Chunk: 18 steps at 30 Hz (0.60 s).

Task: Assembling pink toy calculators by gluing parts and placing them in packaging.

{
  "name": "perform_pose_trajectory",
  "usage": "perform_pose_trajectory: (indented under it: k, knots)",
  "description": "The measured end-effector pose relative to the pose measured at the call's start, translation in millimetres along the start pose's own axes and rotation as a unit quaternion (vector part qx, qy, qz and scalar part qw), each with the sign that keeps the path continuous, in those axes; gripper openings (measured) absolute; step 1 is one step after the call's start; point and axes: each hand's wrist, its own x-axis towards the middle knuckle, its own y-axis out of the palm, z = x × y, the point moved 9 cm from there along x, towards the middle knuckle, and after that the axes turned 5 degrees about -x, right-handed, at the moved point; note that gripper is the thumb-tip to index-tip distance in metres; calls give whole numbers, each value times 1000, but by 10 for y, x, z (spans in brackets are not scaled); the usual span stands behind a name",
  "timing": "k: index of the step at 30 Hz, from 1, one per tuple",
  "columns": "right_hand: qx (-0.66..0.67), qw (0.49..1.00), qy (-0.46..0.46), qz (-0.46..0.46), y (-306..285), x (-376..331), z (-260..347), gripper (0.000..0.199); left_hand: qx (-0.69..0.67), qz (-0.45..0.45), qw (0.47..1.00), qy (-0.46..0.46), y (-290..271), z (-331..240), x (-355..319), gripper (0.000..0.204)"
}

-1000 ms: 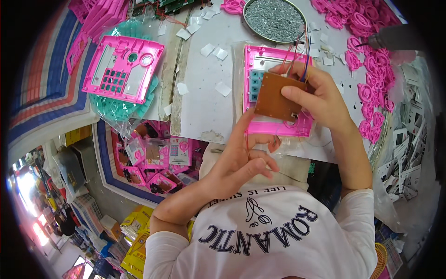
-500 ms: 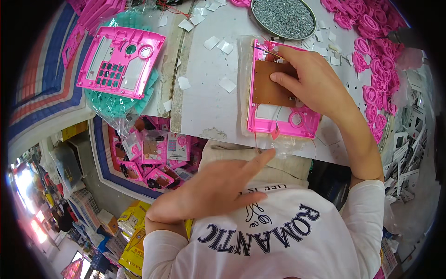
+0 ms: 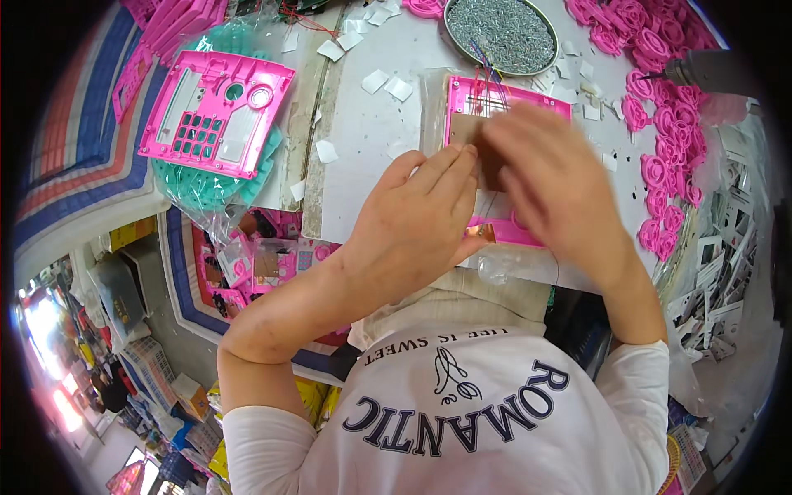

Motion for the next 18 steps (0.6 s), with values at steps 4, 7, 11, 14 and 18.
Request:
perform_pose_trajectory:
  k: [4,7,11,14,18]
  knots:
    - [-53,989,22,138,273,-173,161,53,-7,34,999,7,-37,-10,61,66]
    - [-57,988,15,146,302,-143,148,53,-33,71,997,12,-90,6,136,58]
    - [-48,989,26,140,288,-152,93,58,-300,154,940,-48,-191,532,574,34]
    - [-45,985,33,165,318,-129,158,65,-92,-99,985,-108,-530,1228,1323,21]
    - [-51,983,37,170,350,-162,167,63,-39,-18,999,-23,89,1359,2051,22]
